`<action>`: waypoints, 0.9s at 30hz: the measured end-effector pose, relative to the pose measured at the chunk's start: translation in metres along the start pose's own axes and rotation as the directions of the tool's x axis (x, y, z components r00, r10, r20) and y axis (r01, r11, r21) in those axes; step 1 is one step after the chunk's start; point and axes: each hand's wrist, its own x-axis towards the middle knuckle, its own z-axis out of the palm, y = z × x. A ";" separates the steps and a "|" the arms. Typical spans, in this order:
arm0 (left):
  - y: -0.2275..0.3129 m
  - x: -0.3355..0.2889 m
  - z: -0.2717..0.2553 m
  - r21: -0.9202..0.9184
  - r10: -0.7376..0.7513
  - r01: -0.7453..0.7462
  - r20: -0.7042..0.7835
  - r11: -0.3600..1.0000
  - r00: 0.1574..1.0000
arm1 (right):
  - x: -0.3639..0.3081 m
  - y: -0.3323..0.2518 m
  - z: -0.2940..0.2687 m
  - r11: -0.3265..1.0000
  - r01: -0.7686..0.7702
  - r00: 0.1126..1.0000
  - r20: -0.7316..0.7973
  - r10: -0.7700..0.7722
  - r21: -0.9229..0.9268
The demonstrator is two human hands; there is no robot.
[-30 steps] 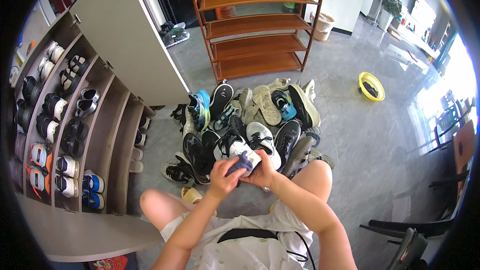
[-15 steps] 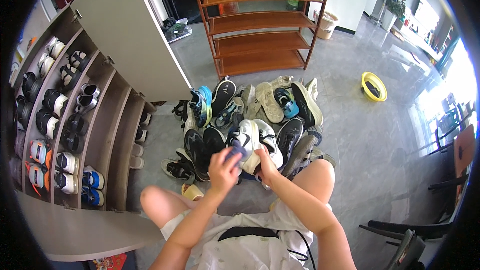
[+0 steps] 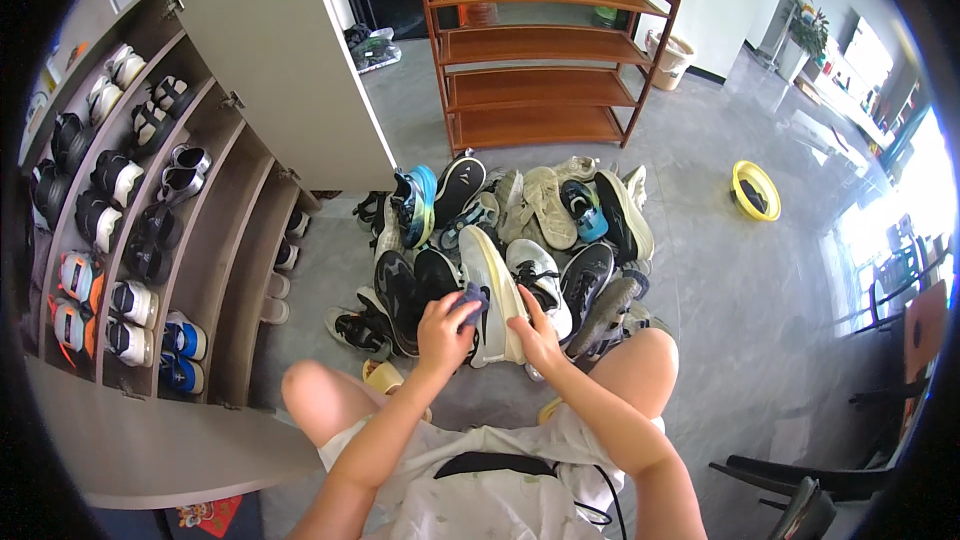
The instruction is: The person wipes shoes with a cloth and places them into a shoe cabinet.
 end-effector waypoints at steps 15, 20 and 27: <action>-0.010 -0.025 -0.015 -0.102 0.031 -0.014 0.171 0.995 0.985 | -0.012 0.002 0.010 0.999 -0.014 0.977 0.212 0.022 -0.036; -0.018 -0.022 -0.011 -0.076 0.029 -0.022 0.096 0.997 0.995 | -0.012 0.002 0.008 0.990 0.072 0.972 0.230 -0.043 -0.121; -0.024 -0.020 -0.013 -0.045 0.032 -0.029 0.064 0.999 0.997 | -0.015 0.009 0.014 0.987 0.101 0.967 0.247 -0.067 -0.128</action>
